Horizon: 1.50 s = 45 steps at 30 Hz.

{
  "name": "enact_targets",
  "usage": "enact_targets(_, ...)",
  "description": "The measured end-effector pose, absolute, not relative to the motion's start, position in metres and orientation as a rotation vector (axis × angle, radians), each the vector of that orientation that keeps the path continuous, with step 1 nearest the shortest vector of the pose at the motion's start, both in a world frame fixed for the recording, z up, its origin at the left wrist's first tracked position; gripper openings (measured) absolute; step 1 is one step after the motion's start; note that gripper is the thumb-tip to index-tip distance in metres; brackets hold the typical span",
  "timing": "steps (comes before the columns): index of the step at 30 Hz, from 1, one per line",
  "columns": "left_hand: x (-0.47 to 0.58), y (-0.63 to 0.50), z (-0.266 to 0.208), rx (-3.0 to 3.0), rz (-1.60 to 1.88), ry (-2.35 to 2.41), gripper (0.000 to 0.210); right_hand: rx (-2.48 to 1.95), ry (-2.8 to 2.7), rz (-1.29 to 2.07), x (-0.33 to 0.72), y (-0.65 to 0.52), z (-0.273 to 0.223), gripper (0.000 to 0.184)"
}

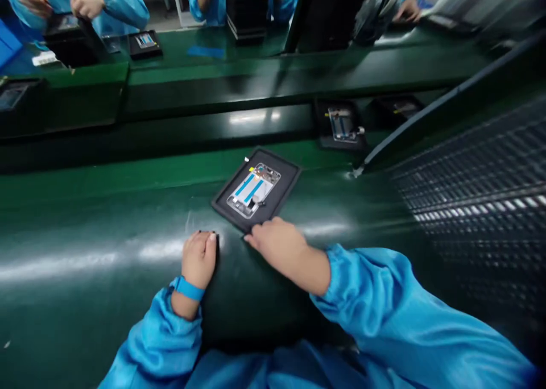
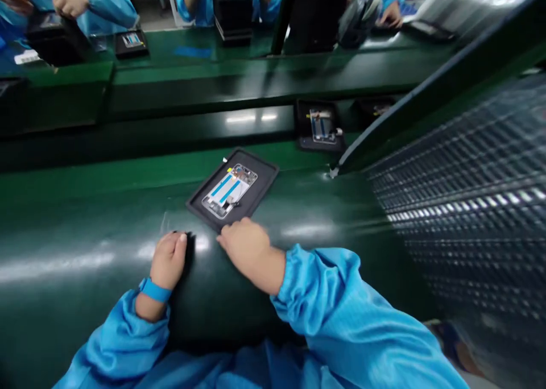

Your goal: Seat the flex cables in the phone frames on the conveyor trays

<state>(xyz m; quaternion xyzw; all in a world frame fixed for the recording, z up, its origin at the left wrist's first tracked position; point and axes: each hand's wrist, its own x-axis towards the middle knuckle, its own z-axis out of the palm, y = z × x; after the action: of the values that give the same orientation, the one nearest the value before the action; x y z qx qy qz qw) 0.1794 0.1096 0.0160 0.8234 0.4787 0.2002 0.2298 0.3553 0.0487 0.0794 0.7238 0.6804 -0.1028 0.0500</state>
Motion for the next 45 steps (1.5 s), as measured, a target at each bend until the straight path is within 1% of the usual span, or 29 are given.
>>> enact_targets(3,0.171,0.100,0.022,2.098,0.636,1.515,0.043,2.016,2.304,-0.580,0.305,0.017,0.079,0.027)
enact_targets(5,0.165,0.095,0.023,2.156,0.546,1.606,0.043,1.987,2.437,-0.674,0.297,0.002,0.080,0.028)
enact_targets(6,0.162,0.093,0.024,2.215,0.464,1.625,0.042,2.023,2.473,-0.671,0.301,-0.002,0.079,0.029)
enact_targets(8,0.158,0.094,0.025,2.312,0.288,1.636,0.040,2.184,2.436,-0.551,0.325,-0.009,0.074,0.029)
enact_targets(10,0.157,0.100,0.027,2.325,0.179,1.650,0.038,2.593,2.030,-0.302,0.355,-0.012,0.067,0.032)
enact_targets(11,0.157,0.105,0.028,2.310,0.151,1.650,0.037,2.687,1.885,-0.216,0.368,-0.013,0.063,0.032)
enact_targets(13,0.157,0.117,0.029,2.273,0.133,1.654,0.035,2.686,1.796,-0.207,0.381,-0.017,0.056,0.031)
enact_targets(18,0.150,0.146,0.034,2.167,0.185,1.701,0.037,2.535,1.979,-0.457,0.351,-0.038,0.050,0.027)
enact_targets(21,0.143,0.141,0.045,2.201,0.327,1.744,0.040,2.449,2.043,-0.672,0.335,-0.044,0.055,0.029)
enact_targets(23,0.141,0.124,0.054,2.349,0.452,1.673,0.042,2.507,1.921,-0.785,0.333,-0.040,0.061,0.037)
enact_targets(25,0.143,0.102,0.062,2.522,0.506,1.460,0.042,2.575,1.811,-0.847,0.335,-0.030,0.066,0.042)
enact_targets(28,0.151,0.069,0.062,2.675,0.486,1.204,0.037,2.514,1.918,-0.889,0.336,-0.010,0.068,0.036)
enact_targets(33,0.166,0.045,0.037,2.775,0.430,1.250,0.028,2.315,2.216,-0.708,0.326,0.015,0.063,0.032)
enact_targets(37,0.171,0.046,0.026,2.835,0.409,1.224,0.026,2.160,2.273,-0.664,0.320,0.021,0.064,0.027)
enact_targets(42,0.168,0.048,0.024,2.895,0.433,1.154,0.021,2.202,2.197,-0.778,0.316,0.018,0.067,0.026)
enact_targets(45,0.164,0.047,0.023,2.920,0.482,1.043,0.021,2.263,2.137,-0.999,0.315,0.012,0.070,0.025)
